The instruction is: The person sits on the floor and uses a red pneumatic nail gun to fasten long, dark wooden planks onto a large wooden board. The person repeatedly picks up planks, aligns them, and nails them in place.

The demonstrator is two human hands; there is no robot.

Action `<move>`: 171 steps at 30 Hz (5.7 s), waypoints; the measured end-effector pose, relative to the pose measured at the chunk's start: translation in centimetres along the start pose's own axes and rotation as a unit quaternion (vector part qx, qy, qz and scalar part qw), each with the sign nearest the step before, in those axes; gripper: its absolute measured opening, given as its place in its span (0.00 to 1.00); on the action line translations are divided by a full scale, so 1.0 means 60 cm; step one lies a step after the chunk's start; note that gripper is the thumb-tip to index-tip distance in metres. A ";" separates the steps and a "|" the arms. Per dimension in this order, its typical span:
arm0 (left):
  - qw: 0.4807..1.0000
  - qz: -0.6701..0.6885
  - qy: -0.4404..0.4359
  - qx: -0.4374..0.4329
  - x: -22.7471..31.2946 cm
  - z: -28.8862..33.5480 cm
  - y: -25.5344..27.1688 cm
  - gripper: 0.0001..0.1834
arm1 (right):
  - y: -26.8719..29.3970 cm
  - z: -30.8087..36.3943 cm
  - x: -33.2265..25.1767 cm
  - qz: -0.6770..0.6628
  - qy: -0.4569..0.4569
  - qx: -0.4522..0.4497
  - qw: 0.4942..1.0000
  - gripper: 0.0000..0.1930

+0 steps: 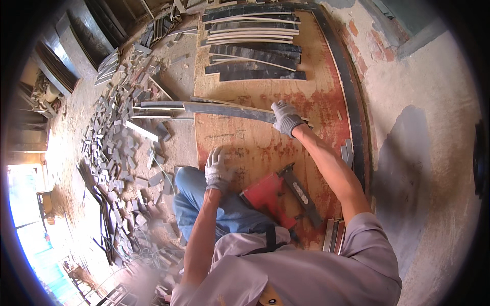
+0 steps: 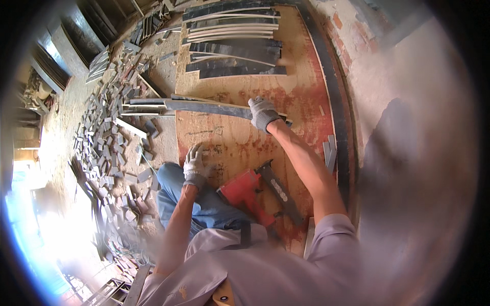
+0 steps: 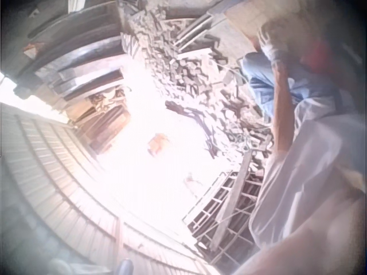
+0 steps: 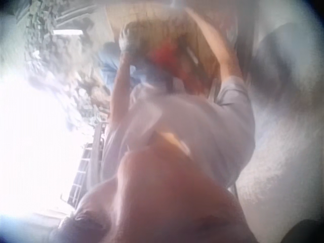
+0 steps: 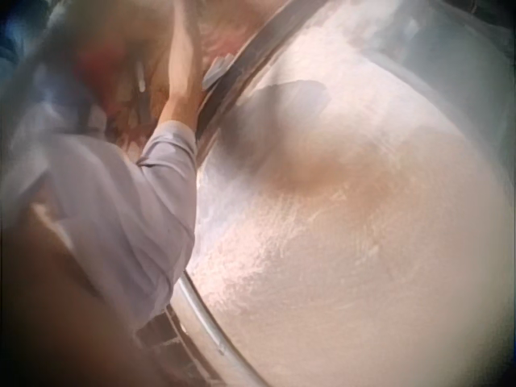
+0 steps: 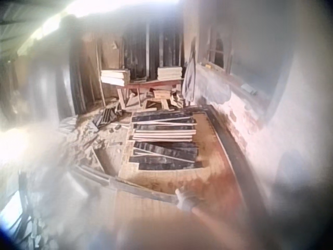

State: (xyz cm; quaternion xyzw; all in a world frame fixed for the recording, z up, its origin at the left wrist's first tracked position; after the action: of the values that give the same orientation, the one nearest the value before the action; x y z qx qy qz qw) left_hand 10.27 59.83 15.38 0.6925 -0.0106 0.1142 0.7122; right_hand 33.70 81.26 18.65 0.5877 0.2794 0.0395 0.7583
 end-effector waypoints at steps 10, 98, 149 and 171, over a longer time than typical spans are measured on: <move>0.958 0.185 0.193 0.106 -0.094 -0.019 0.059 0.37 | -0.049 0.225 0.102 0.082 0.057 0.134 0.986 0.21; 0.768 0.532 0.357 0.007 -0.193 0.023 -0.011 0.24 | -0.038 0.382 0.256 -0.638 -0.319 0.315 0.626 0.12; 0.842 0.406 0.351 -0.050 -0.245 0.002 -0.021 0.20 | -0.069 0.397 0.248 -0.616 -0.385 0.335 0.600 0.10; 0.846 0.405 0.346 -0.031 -0.238 0.013 -0.011 0.21 | -0.053 0.375 0.252 -0.609 -0.337 0.322 0.642 0.13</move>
State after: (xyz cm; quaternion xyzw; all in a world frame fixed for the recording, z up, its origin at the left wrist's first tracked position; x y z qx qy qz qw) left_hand -3.42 56.91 12.30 0.5200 -0.0463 0.6244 0.5810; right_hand 56.11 66.61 13.52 0.4645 0.2948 -0.7245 0.4152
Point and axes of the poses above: each hand's wrist, its own z-axis away from the middle knuckle, its own y-axis out of the back of the hand, x = y × z, the point moved 8 cm from there along -z, towards the middle knuckle, and after that the axes turned 15 degrees about -z, right-handed, at the moved point
